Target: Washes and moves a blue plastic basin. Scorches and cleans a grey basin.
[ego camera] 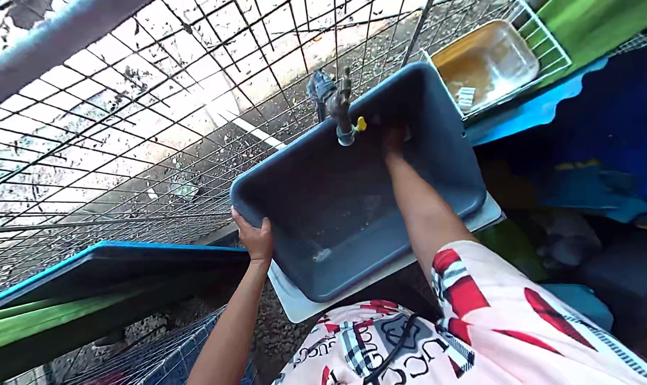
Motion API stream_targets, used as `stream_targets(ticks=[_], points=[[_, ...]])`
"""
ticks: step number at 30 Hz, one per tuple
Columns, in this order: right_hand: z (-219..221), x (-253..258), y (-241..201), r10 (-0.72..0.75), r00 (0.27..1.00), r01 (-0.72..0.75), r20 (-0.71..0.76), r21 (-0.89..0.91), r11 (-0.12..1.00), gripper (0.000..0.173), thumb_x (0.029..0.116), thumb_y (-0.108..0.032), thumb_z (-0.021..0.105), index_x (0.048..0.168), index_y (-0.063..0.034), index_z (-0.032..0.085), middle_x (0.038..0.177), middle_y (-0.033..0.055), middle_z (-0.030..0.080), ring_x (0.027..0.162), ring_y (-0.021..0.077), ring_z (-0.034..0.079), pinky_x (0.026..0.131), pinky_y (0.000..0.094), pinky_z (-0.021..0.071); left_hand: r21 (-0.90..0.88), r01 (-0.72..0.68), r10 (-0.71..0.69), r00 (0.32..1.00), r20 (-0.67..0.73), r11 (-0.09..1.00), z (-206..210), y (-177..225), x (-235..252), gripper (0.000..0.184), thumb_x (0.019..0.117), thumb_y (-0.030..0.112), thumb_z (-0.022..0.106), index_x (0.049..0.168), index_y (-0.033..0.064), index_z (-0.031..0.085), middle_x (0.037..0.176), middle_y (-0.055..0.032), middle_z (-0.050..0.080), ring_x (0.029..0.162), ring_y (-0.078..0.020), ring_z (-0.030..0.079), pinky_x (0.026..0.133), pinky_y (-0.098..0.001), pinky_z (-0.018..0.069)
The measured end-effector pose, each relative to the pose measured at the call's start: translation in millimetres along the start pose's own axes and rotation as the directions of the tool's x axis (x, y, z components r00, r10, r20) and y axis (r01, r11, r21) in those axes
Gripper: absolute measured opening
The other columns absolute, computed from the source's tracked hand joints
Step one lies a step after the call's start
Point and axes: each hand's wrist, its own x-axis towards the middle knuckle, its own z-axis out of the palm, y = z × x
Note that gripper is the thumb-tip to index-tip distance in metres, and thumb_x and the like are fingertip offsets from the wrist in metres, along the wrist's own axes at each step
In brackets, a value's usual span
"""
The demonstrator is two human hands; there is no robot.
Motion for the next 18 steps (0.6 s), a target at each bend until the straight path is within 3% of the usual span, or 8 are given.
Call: stream_targets(ticks=[2,4,6,9,11,14,16,18], points=[[33.0,-13.1,-26.6,0.103,0.987,-0.096,-0.124,0.058,0.994,0.049,0.1053,-0.022,0.05,0.147,0.0038,0.051,0.157,0.0256,0.043,0.151,0.0398,0.033,0.126,0.0511,0.0253,0.011,0.011,-0.011,1.0,0.004,1.0,0.0,-1.3,-0.9,0.095,0.0825,0.007,0.068,0.159,-0.0073,0.015,0.151,-0.0349,0.043,0.141,-0.0394,0.046,0.117,-0.0472,0.036],[62.5,-52.1,-89.8,0.188,0.972,-0.143,-0.14,0.285,0.948,0.054,0.099,-0.021,0.06,0.145,0.0056,0.049,0.155,0.0256,0.044,0.149,0.0351,0.036,0.125,0.0456,0.0297,0.011,0.022,-0.022,1.0,0.007,1.0,1.6,3.5,1.6,0.095,0.0828,0.007,0.068,0.16,-0.0069,0.014,0.151,-0.0345,0.043,0.141,-0.0389,0.046,0.117,-0.0469,0.0357],[84.8,-123.9,-139.3,-0.043,0.998,0.027,0.041,0.337,0.941,0.046,0.1047,-0.017,0.051,0.145,0.0056,0.05,0.153,0.0248,0.048,0.147,0.0347,0.041,0.123,0.0468,0.0339,0.017,0.064,-0.065,0.998,0.021,0.998,-0.3,6.5,-0.6,0.095,0.0839,0.007,0.067,0.161,-0.0036,0.013,0.151,-0.0333,0.043,0.141,-0.0389,0.046,0.117,-0.0492,0.0359],[92.5,-184.7,-144.1,-0.657,0.648,0.529,0.384,0.394,0.752,0.054,0.1001,-0.005,0.058,0.152,0.0013,0.046,0.162,0.0207,0.039,0.152,0.0361,0.034,0.127,0.0507,0.0261,0.021,0.105,-0.106,0.994,0.022,0.994,-0.8,4.7,-2.4,0.095,0.0846,0.006,0.068,0.162,0.0022,0.013,0.15,-0.0304,0.046,0.136,-0.0401,0.051,0.112,-0.0548,0.041],[79.2,-166.9,-118.3,-0.753,0.538,0.625,0.379,0.419,0.658,0.045,0.0997,-0.008,0.061,0.144,-0.0083,0.06,0.153,0.0123,0.053,0.144,0.0298,0.048,0.121,0.0491,0.0368,0.026,0.096,-0.097,0.995,0.032,0.995,-1.7,-0.6,-3.9,0.095,0.0858,0.007,0.068,0.163,0.0034,0.013,0.149,-0.0292,0.048,0.135,-0.0414,0.052,0.11,-0.0577,0.043],[51.5,-105.5,-101.8,-0.317,0.907,0.241,0.277,0.275,0.931,0.035,0.1054,-0.023,0.055,0.131,-0.0013,0.066,0.13,0.0197,0.067,0.125,0.0344,0.063,0.11,0.053,0.0469,0.005,0.082,-0.082,0.996,0.028,0.997,1.4,1.4,-0.9,0.094,0.0866,0.009,0.068,0.163,0.0023,0.014,0.146,-0.0301,0.051,0.132,-0.042,0.055,0.108,-0.0577,0.0447],[63.7,-104.3,-116.0,-0.096,0.988,0.058,0.121,0.288,0.956,0.042,0.105,-0.025,0.055,0.135,0.0043,0.061,0.134,0.0266,0.062,0.129,0.0395,0.058,0.114,0.0525,0.0424,0.014,0.065,-0.065,0.997,0.044,0.998,-0.9,-0.3,-5.9,0.093,0.0873,0.012,0.067,0.163,0.001,0.013,0.148,-0.0301,0.049,0.134,-0.0421,0.053,0.11,-0.057,0.0432],[86.4,-121.7,-149.1,-0.137,0.986,0.105,0.097,0.279,0.955,0.036,0.1046,-0.022,0.056,0.128,0.0015,0.067,0.128,0.0257,0.066,0.124,0.0402,0.062,0.109,0.0535,0.047,0.013,0.06,-0.061,0.997,0.053,0.998,-1.4,2.7,-3.4,0.093,0.0878,0.012,0.066,0.163,0.0016,0.012,0.149,-0.0304,0.048,0.136,-0.043,0.051,0.11,-0.0576,0.0423]])
